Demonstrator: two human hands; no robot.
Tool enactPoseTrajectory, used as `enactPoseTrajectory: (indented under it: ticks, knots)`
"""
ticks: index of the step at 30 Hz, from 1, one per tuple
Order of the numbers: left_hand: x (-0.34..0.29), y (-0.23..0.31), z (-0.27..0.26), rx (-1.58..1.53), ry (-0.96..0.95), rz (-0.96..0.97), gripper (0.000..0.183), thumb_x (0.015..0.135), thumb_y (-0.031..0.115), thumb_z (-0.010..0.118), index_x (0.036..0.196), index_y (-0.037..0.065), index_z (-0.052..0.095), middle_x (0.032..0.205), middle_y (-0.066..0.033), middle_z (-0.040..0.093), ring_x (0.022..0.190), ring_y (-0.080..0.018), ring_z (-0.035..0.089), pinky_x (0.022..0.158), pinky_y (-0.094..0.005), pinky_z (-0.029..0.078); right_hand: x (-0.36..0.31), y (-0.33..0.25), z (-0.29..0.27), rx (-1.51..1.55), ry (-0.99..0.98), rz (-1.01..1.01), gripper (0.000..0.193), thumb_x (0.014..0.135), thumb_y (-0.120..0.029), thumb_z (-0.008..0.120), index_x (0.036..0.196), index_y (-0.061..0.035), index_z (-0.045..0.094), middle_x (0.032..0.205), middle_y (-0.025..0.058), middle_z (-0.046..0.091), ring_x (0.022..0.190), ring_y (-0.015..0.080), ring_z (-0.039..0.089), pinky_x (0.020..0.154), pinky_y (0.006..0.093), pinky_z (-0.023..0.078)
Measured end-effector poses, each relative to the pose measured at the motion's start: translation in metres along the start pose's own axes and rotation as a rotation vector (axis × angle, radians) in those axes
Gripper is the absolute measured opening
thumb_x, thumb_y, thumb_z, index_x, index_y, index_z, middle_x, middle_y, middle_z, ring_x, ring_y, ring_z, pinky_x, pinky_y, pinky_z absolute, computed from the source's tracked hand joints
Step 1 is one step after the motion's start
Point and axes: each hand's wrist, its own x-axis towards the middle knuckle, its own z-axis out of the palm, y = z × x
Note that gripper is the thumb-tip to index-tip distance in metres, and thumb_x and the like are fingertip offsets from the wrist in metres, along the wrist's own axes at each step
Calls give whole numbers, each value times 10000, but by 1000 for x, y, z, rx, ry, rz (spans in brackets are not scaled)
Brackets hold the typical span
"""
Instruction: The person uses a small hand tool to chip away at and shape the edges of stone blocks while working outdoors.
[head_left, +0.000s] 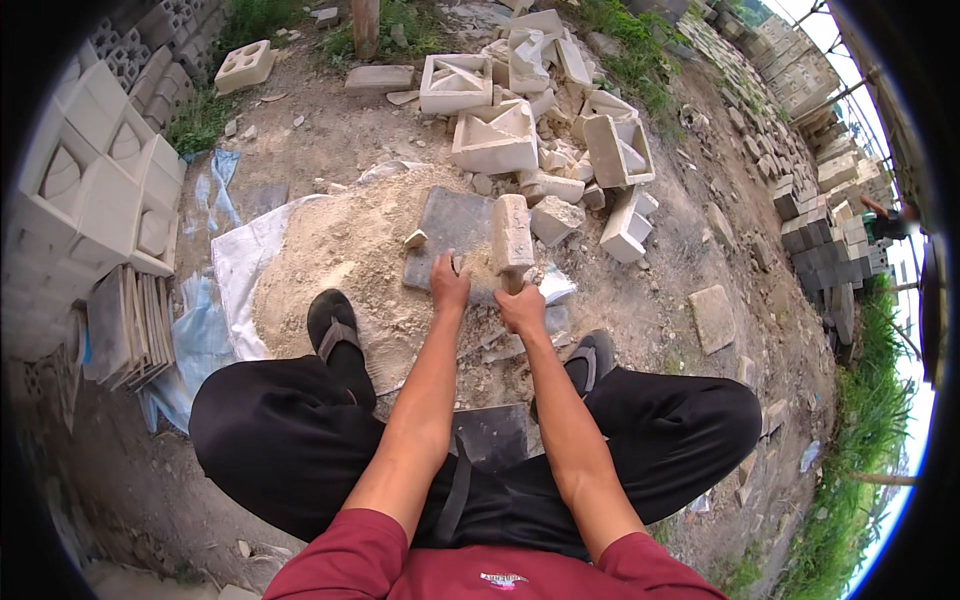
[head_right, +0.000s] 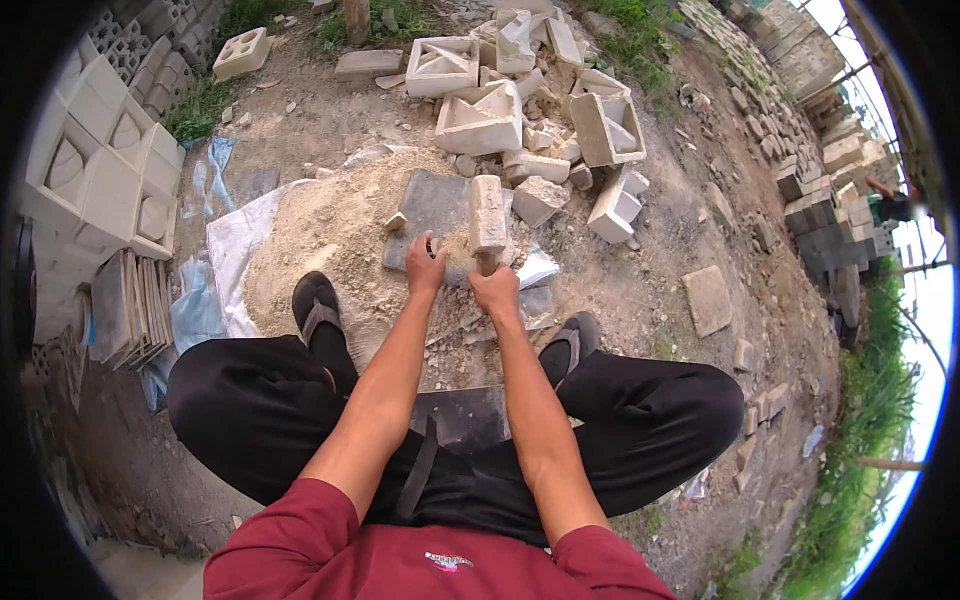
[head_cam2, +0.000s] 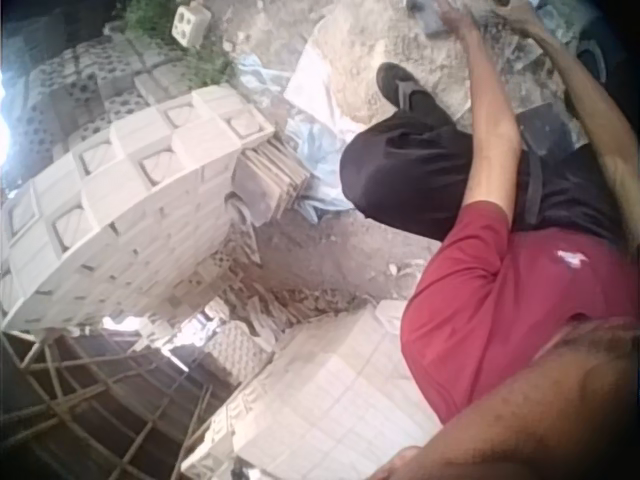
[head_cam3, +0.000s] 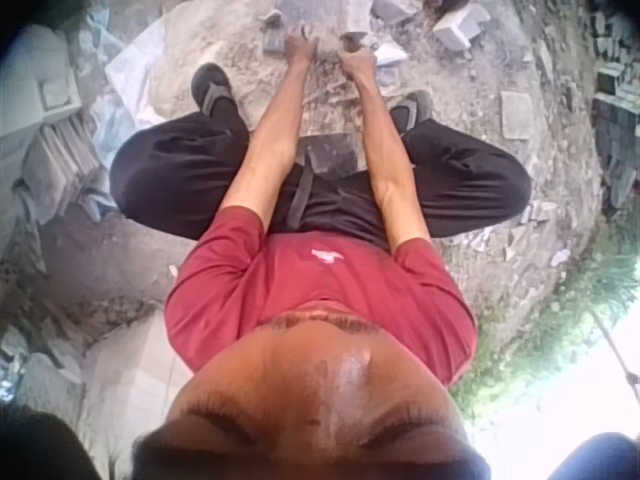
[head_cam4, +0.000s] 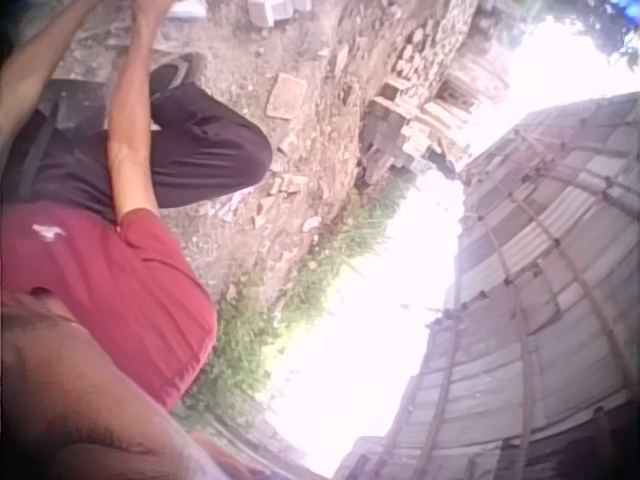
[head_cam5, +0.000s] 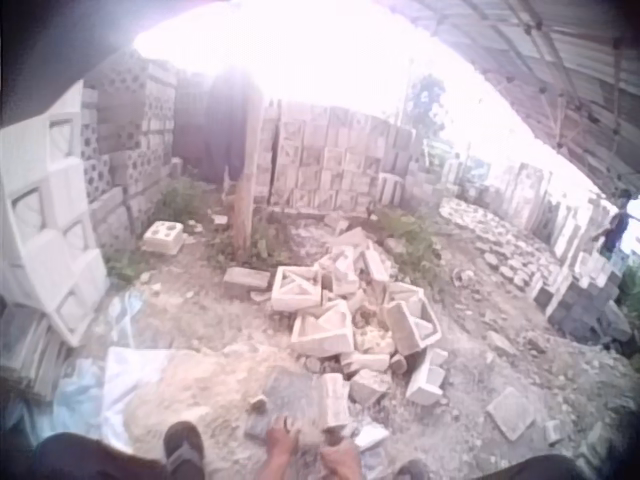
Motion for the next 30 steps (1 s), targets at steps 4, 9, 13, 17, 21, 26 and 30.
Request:
enactPoseTrajectory:
  ticks: [4,9,13,17,21,26,30]
  knots:
    - [-2,-5,-11,-93,-19,-147,411,721,60,692,1112,19,572,1017,-207,611,963,-391,580,859,-431,468,-14,-16,13,261,169,-107,330,711,-243,679,837,52,603,622,126,627,501,187,635,494,325,513]
    - [-2,4,-6,-77,-14,-144,359,727,82,692,1068,24,594,986,-191,638,917,-371,616,818,-421,491,-18,9,4,-144,-8,-57,540,688,-361,688,978,91,630,898,291,658,903,383,658,788,424,502]
    - [-4,1,-9,-41,19,-90,332,731,89,687,1048,30,611,996,-178,646,927,-343,627,820,-400,495,-11,-18,-11,-99,-169,143,504,690,-347,683,943,87,642,867,292,659,883,383,661,790,427,501]
    - [-6,-1,-5,-74,14,-71,328,725,79,677,1042,29,614,1009,-177,634,948,-341,613,830,-398,489,-18,-17,5,242,100,-9,479,700,-330,678,954,74,648,909,302,653,911,380,655,796,430,501]
    - [-7,-1,-6,-77,3,-23,325,720,57,639,1040,19,592,1007,-189,601,940,-393,583,842,-431,473,-24,-4,4,-176,-33,47,501,684,-338,677,933,96,647,921,303,653,921,393,650,793,431,507]
    - [-4,-3,-11,-121,7,-53,323,710,54,643,1028,21,598,1007,-191,602,953,-385,580,844,-430,475,-5,-21,-6,-177,-103,0,482,684,-352,688,810,110,638,647,222,648,680,363,672,671,398,535]
    - [-6,-7,-14,-112,20,-63,322,701,65,649,1016,22,603,997,-191,603,953,-383,581,850,-426,476,-17,-14,13,2,65,-43,523,672,-380,692,816,119,636,740,271,653,768,390,670,698,416,529]
